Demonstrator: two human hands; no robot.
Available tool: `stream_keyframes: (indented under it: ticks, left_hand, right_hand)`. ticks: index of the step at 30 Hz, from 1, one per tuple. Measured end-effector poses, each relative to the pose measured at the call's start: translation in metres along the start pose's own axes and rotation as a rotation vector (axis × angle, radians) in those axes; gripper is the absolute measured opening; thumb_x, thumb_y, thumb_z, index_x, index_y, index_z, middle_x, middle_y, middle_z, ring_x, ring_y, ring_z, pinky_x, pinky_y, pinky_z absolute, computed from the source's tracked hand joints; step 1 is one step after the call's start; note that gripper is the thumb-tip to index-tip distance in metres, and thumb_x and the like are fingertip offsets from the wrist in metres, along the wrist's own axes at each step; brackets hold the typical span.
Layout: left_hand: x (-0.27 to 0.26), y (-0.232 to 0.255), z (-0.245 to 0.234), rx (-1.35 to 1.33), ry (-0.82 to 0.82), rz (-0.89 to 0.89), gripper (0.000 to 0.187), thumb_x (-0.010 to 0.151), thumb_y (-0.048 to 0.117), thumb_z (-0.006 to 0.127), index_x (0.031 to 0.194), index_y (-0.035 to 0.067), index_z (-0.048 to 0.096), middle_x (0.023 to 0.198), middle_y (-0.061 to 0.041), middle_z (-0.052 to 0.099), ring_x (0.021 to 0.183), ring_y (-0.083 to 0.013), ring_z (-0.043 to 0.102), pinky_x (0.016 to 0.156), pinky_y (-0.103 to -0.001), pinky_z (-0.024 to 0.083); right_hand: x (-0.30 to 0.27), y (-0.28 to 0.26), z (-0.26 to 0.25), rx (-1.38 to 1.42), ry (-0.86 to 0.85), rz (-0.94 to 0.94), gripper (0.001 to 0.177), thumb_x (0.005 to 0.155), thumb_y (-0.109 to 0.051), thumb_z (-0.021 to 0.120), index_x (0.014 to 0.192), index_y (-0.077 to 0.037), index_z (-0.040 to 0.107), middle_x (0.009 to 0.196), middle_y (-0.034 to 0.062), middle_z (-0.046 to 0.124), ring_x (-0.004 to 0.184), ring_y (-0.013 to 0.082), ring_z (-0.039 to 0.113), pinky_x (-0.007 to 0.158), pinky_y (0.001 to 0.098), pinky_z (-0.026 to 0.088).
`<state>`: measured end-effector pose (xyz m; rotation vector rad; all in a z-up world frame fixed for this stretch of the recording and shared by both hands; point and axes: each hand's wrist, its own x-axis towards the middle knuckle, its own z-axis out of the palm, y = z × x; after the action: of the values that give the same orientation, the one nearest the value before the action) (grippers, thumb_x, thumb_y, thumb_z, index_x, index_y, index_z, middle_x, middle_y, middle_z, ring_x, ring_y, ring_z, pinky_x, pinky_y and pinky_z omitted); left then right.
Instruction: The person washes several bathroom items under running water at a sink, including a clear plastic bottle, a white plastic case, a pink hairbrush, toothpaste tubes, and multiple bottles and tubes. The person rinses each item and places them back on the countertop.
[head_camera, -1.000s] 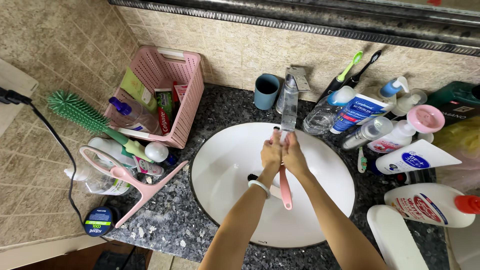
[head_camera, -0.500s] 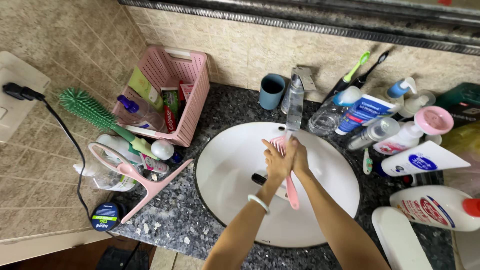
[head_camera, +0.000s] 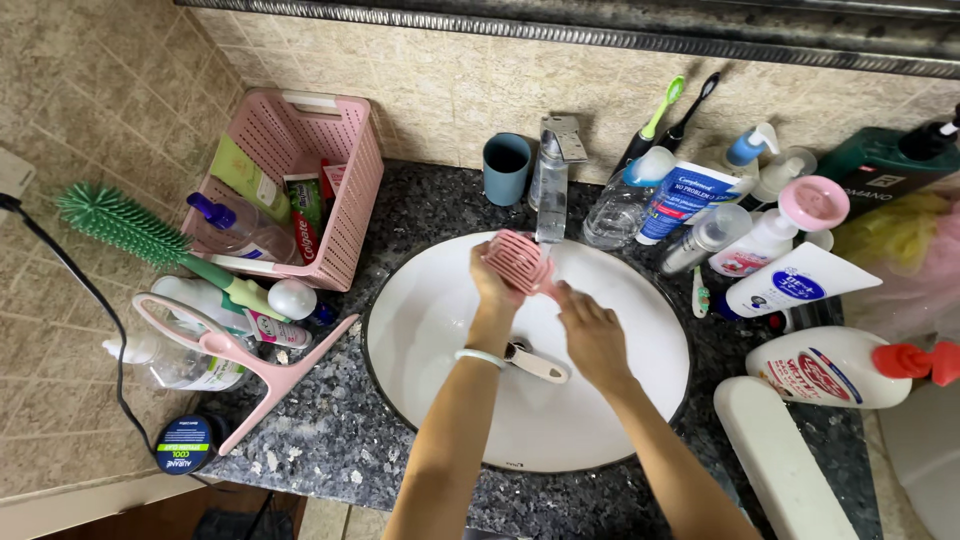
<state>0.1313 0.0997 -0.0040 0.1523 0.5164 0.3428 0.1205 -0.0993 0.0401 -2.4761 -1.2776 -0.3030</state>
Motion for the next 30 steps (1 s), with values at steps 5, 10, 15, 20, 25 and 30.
stream_keyframes:
  ticks: [5, 10, 15, 20, 25, 30]
  left_hand:
    - [-0.039, 0.019, 0.013, -0.057, -0.299, 0.125, 0.053, 0.09, 0.042, 0.046, 0.123, 0.003, 0.062, 0.114, -0.016, 0.067, 0.107, -0.043, 0.064, 0.096, -0.056, 0.054]
    - [-0.07, 0.04, 0.011, -0.097, -0.506, 0.075, 0.052, 0.093, 0.041, 0.052, 0.129, 0.005, 0.062, 0.127, -0.014, 0.065, 0.126, -0.0424, 0.059, 0.111, -0.054, 0.045]
    - [-0.097, 0.061, 0.022, -0.008, -0.449, 0.087, 0.051, 0.091, 0.038, 0.055, 0.133, 0.01, 0.06, 0.138, -0.013, 0.062, 0.136, -0.0391, 0.054, 0.117, -0.054, 0.041]
    - [-0.113, 0.072, 0.025, 0.0, -0.45, 0.129, 0.053, 0.087, 0.036, 0.056, 0.132, 0.008, 0.059, 0.137, -0.014, 0.061, 0.134, -0.0431, 0.054, 0.113, -0.058, 0.043]
    - [-0.123, 0.071, 0.026, 0.027, -0.388, 0.115, 0.057, 0.085, 0.036, 0.056, 0.133, 0.005, 0.06, 0.128, -0.012, 0.064, 0.129, -0.0432, 0.057, 0.111, -0.056, 0.046]
    - [-0.126, 0.086, 0.024, 0.118, -0.371, 0.122, 0.058, 0.083, 0.034, 0.058, 0.133, 0.005, 0.062, 0.124, -0.011, 0.065, 0.123, -0.0396, 0.061, 0.107, -0.055, 0.049]
  right_hand:
    - [-0.013, 0.029, 0.012, 0.441, -0.173, 0.254, 0.046, 0.097, -0.032, 0.066, 0.135, -0.01, 0.057, 0.108, 0.0148, 0.071, 0.091, 0.0279, 0.071, 0.073, 0.0401, 0.058]
    - [0.001, 0.065, 0.043, 0.476, -0.302, 0.402, 0.049, 0.105, -0.044, 0.059, 0.092, 0.003, 0.065, 0.071, 0.0194, 0.065, 0.061, 0.0334, 0.058, 0.063, 0.0431, 0.049]
    - [0.026, 0.048, 0.019, 0.727, -0.203, 0.564, 0.069, 0.107, -0.056, 0.043, 0.077, 0.001, 0.067, 0.066, 0.0165, 0.065, 0.062, 0.0256, 0.061, 0.063, 0.0398, 0.049]
    - [0.046, 0.005, -0.022, 0.73, -0.121, 0.117, 0.037, 0.097, -0.034, 0.061, 0.103, 0.0, 0.074, 0.088, 0.0112, 0.073, 0.075, 0.0164, 0.068, 0.068, 0.0301, 0.052]
    - [0.059, -0.016, -0.013, 0.812, -0.297, 0.262, 0.028, 0.081, -0.018, 0.086, 0.097, 0.003, 0.075, 0.083, 0.0108, 0.074, 0.074, 0.0157, 0.066, 0.067, 0.0295, 0.053]
    - [0.059, -0.001, 0.01, 0.958, -0.276, 0.149, 0.023, 0.09, -0.018, 0.075, 0.103, 0.0, 0.079, 0.09, 0.005, 0.079, 0.079, 0.011, 0.069, 0.072, 0.0265, 0.055]
